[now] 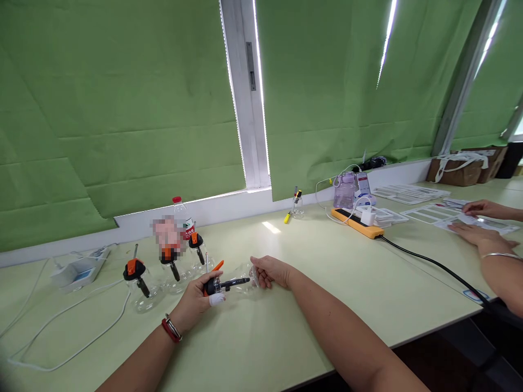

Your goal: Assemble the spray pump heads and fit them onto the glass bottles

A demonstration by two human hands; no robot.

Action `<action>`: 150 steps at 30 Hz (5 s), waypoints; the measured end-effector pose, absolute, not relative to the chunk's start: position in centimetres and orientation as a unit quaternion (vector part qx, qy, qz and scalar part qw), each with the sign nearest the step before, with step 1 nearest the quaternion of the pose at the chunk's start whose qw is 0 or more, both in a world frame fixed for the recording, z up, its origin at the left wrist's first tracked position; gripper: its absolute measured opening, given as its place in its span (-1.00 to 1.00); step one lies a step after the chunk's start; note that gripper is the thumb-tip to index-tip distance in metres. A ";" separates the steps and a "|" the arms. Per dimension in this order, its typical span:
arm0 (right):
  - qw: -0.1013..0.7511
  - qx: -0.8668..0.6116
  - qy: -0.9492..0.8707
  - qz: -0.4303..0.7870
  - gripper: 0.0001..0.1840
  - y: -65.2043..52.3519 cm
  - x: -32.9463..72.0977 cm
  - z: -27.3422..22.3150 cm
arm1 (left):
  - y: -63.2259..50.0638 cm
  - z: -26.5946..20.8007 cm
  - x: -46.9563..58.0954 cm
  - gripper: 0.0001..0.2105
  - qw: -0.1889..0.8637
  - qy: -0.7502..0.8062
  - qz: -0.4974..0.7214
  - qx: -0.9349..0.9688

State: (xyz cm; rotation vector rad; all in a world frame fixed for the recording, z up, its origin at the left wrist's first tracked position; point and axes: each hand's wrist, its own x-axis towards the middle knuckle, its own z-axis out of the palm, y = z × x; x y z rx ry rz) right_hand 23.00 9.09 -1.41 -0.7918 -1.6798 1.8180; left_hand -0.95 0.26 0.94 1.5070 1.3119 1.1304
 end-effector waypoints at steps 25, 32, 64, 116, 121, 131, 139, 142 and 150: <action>0.274 -0.246 -0.631 0.683 -0.49 8.9 23.6 -1.4 | 0.1 1.1 -1.0 -0.44 0.423 0.516 0.450 0.593; 0.268 -0.299 -0.630 0.664 -0.39 9.2 22.8 -1.7 | 0.0 1.0 -0.6 -0.41 0.439 0.497 0.436 0.609; 0.251 -0.302 -0.651 0.650 -0.37 8.8 23.0 -1.3 | 0.0 1.5 -0.7 -0.40 0.449 0.511 0.464 0.568; 0.270 -0.272 -0.661 0.645 -0.43 8.6 23.1 -1.4 | 0.0 1.5 -0.7 -0.45 0.450 0.514 0.471 0.558; 0.269 -0.283 -0.660 0.642 -0.35 8.9 23.0 -1.7 | -0.1 1.7 -0.7 -0.44 0.451 0.513 0.467 0.562; 0.293 -0.244 -0.640 0.668 -0.33 8.4 23.4 -1.1 | 0.2 1.2 -1.0 -0.42 0.453 0.506 0.472 0.562; 0.280 -0.239 -0.642 0.673 -0.35 8.6 23.4 -1.1 | 0.3 1.0 -1.0 -0.44 0.456 0.503 0.478 0.556; 0.264 -0.257 -0.643 0.672 -0.43 8.6 23.3 -1.1 | 0.2 1.1 -0.9 -0.44 0.459 0.502 0.476 0.557; 0.254 -0.260 -0.639 0.678 -0.46 8.7 23.2 -1.2 | 0.1 1.3 -0.8 -0.47 0.449 0.505 0.477 0.561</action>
